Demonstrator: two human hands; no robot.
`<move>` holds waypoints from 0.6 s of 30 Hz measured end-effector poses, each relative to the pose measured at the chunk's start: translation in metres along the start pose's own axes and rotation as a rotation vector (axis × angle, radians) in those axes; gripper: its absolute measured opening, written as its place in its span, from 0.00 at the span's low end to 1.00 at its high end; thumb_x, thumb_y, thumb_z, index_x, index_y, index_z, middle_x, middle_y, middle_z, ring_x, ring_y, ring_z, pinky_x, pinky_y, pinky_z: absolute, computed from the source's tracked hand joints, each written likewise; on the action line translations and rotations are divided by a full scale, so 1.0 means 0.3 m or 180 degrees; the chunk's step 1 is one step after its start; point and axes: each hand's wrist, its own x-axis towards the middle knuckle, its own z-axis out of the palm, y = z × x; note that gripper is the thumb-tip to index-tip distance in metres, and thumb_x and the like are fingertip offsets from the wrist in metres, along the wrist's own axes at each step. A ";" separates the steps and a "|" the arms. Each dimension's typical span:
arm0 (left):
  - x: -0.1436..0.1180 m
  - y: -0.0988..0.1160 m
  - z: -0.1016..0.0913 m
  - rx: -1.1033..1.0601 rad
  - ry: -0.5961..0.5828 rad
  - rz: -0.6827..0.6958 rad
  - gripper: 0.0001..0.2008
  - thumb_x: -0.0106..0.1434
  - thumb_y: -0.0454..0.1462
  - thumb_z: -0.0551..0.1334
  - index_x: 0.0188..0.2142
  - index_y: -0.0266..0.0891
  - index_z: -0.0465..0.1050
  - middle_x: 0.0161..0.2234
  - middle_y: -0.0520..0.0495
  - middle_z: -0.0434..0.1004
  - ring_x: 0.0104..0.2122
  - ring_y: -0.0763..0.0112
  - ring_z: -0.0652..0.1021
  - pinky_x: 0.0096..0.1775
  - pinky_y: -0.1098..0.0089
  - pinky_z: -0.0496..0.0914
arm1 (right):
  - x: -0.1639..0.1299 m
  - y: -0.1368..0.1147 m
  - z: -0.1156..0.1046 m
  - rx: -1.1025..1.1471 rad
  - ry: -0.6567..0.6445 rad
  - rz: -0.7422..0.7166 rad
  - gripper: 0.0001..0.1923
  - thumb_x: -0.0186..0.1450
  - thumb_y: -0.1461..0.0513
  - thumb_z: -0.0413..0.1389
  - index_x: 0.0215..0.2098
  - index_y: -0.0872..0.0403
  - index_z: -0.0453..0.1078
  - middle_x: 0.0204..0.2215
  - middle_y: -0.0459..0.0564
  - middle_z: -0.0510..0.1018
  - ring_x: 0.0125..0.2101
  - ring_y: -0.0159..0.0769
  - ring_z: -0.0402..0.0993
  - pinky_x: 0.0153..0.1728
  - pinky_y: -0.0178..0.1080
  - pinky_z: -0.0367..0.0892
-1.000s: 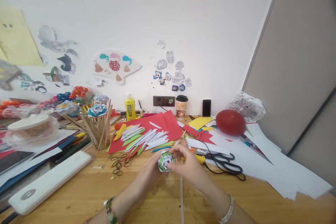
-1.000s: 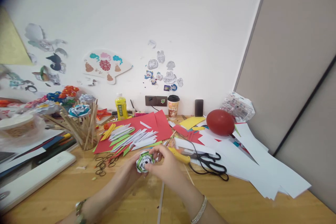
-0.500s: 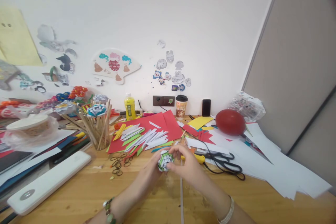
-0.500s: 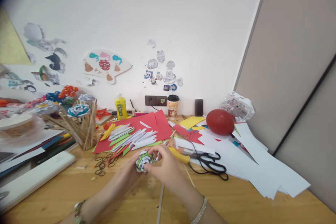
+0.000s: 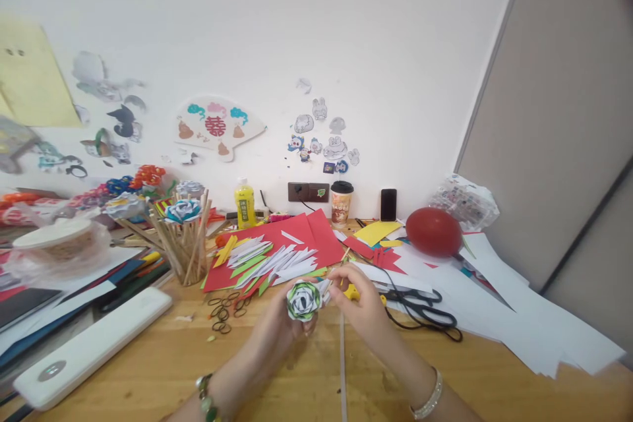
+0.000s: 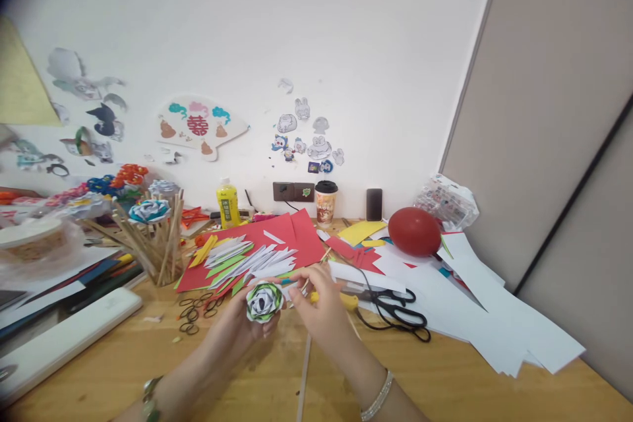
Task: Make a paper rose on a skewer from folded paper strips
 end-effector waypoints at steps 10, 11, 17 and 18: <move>-0.011 -0.009 0.001 0.0040 0.0534 -0.0036 0.11 0.50 0.42 0.66 0.28 0.36 0.70 0.21 0.53 0.71 0.17 0.78 0.67 0.18 0.79 0.59 | -0.031 -0.028 0.047 -0.0178 -0.0348 -0.0316 0.06 0.63 0.61 0.52 0.38 0.52 0.68 0.33 0.48 0.71 0.36 0.37 0.67 0.39 0.39 0.62; -0.014 -0.004 0.005 0.0019 0.0495 -0.0057 0.11 0.50 0.41 0.66 0.28 0.36 0.71 0.22 0.53 0.71 0.18 0.78 0.67 0.18 0.79 0.60 | -0.031 -0.030 0.045 -0.0153 -0.0338 -0.0297 0.06 0.64 0.61 0.52 0.39 0.52 0.69 0.33 0.48 0.71 0.37 0.37 0.67 0.39 0.39 0.62; -0.022 0.015 0.007 -0.0184 -0.0021 -0.0232 0.16 0.54 0.49 0.63 0.34 0.39 0.70 0.26 0.50 0.73 0.24 0.72 0.71 0.24 0.73 0.64 | -0.023 -0.034 0.036 -0.0005 -0.0468 -0.0309 0.20 0.57 0.58 0.61 0.48 0.49 0.66 0.45 0.51 0.70 0.48 0.41 0.64 0.49 0.42 0.60; -0.017 0.010 -0.002 -0.0129 -0.0134 -0.0247 0.18 0.55 0.51 0.61 0.36 0.40 0.70 0.26 0.50 0.73 0.24 0.71 0.72 0.25 0.72 0.64 | -0.022 -0.033 0.038 -0.0012 -0.0430 -0.0262 0.21 0.56 0.59 0.61 0.48 0.49 0.66 0.46 0.51 0.70 0.48 0.42 0.64 0.50 0.42 0.60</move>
